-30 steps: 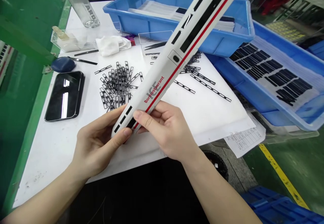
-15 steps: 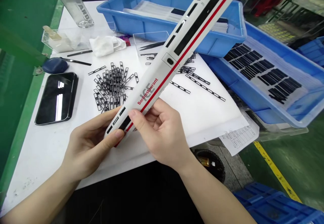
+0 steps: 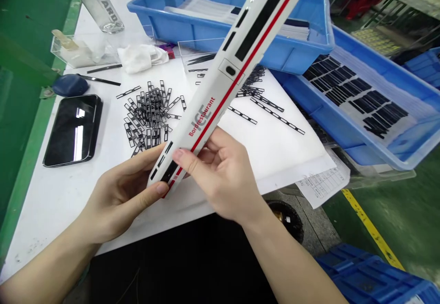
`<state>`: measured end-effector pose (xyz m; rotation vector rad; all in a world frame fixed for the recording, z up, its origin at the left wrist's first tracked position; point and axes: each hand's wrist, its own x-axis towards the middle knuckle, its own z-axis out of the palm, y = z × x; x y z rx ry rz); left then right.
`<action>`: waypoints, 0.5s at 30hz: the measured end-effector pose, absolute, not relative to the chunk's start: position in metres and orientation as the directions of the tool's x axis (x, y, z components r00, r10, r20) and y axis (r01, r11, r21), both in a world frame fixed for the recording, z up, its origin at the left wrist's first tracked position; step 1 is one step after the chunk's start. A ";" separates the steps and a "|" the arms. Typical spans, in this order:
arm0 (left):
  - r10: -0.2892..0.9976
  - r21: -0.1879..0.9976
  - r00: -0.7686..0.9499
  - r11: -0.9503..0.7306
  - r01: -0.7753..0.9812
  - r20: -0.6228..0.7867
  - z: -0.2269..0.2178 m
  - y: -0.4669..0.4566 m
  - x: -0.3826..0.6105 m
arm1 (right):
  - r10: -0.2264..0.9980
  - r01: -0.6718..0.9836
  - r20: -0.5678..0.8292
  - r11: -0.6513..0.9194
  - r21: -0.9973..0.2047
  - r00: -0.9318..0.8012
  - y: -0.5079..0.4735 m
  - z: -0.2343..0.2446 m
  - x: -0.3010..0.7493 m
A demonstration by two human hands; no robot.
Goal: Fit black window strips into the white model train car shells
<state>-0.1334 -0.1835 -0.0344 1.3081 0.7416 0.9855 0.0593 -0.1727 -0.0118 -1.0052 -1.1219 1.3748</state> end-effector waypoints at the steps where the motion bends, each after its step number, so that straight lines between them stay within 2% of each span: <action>1: 0.899 0.984 0.428 -0.019 -0.178 0.095 -0.035 -0.183 -0.133 | 0.994 -0.221 0.000 -0.025 -0.975 -0.109 -0.170 -0.014 0.059; 6: 0.900 0.964 0.416 -0.021 -0.264 0.133 -0.034 -0.180 -0.132 | 0.974 -0.255 0.090 0.036 -0.966 -0.206 -0.167 -0.019 0.062; 9: 0.903 0.963 0.410 -0.011 -0.269 0.125 -0.035 -0.181 -0.132 | 0.969 -0.271 0.046 -0.022 -0.962 -0.241 -0.172 -0.018 0.062; 12: 0.908 0.966 0.387 -0.062 -0.252 0.160 -0.037 -0.183 -0.130 | 0.982 -0.277 -0.007 -0.061 -0.959 -0.189 -0.173 -0.016 0.059; 15: 0.924 0.965 0.331 -0.118 -0.233 0.193 -0.037 -0.184 -0.128 | 0.980 -0.263 0.000 -0.054 -0.963 -0.200 -0.170 -0.016 0.056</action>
